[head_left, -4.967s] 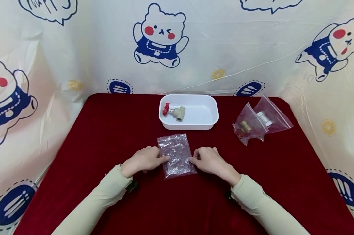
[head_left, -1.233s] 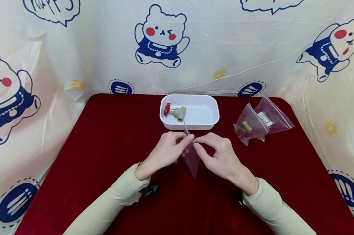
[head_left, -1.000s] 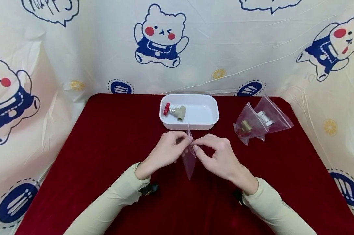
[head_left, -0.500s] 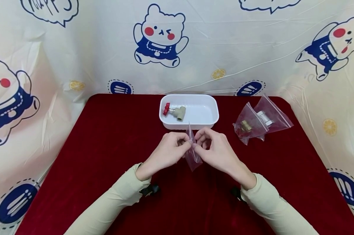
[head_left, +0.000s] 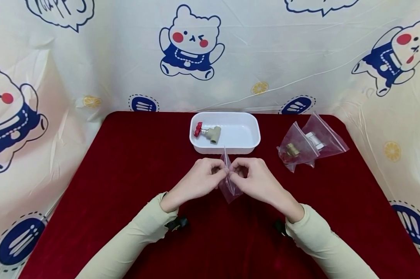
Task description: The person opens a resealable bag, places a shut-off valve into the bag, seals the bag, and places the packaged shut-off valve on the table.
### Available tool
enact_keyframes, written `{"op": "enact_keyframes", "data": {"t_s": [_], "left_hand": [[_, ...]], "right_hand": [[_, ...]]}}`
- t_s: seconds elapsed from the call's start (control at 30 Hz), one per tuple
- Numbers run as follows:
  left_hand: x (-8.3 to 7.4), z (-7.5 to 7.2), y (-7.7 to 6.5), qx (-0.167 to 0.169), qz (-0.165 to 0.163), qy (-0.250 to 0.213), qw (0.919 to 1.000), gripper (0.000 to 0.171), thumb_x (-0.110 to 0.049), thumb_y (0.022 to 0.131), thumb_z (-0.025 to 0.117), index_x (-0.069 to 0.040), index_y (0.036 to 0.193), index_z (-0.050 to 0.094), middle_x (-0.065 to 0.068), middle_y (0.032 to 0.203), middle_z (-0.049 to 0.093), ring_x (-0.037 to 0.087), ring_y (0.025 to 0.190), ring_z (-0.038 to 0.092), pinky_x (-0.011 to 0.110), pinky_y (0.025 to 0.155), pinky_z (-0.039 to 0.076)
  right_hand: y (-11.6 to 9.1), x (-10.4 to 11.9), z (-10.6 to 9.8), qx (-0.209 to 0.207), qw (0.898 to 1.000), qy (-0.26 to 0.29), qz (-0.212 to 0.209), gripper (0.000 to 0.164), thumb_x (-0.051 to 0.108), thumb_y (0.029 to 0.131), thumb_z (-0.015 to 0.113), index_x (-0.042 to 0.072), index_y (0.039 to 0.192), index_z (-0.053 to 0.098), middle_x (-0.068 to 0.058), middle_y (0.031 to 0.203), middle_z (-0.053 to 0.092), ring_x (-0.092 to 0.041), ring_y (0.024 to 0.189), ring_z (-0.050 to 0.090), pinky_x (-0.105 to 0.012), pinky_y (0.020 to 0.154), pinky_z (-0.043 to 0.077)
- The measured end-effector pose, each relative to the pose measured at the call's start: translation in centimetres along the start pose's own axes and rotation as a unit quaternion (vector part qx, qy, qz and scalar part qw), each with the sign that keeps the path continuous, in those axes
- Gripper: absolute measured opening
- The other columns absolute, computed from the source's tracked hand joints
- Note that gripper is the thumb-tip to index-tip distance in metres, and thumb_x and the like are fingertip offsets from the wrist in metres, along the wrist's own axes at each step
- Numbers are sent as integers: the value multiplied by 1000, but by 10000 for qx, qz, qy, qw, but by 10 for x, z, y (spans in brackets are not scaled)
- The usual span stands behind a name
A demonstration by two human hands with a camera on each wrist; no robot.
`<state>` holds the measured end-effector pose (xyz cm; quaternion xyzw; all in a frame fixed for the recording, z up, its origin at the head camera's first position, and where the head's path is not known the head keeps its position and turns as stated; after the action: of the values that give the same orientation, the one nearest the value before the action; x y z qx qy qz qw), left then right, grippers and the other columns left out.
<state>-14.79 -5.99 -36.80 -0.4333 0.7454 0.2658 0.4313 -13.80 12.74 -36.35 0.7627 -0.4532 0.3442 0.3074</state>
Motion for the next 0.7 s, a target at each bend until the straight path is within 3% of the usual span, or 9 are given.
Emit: {"op": "enact_keyframes", "data": {"t_s": [0.27,0.5,0.7], "left_hand": [[0,1,-1,118,63,97,9999,20,-9,102,59,-10,90,75,5,67,66,14,56,61,29,51,50],[-1,-1,-1,115,49,6,9999,20,-9,101,59,-9,87,74,-2,63,63,16,55,62,30,50,50],[-2,-4,-1,223,17,43,9997,22,-9,101,56,-9,89,74,8,65,64,16,55,61,30,50,49]], "right_hand": [[3,-3,1,538,9985,-129,-13,16,7,93,64,15,86,75,7,68,58,-12,60,53,-26,54,44],[2,-2,1,504,9984,251,-1,19,6,96,63,16,84,74,7,69,57,-12,62,52,-25,57,42],[4,-4,0,496,9969,600,74,18,4,97,64,11,85,74,5,73,60,-14,66,54,-25,61,44]]}}
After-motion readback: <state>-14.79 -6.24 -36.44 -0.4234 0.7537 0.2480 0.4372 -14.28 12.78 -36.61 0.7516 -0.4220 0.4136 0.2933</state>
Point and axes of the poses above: each hand's wrist, its own y-axis towards the middle knuckle, its own z-axis out of the palm, x = y × z, the point moved 2 cm from there along y, towards the middle knuckle
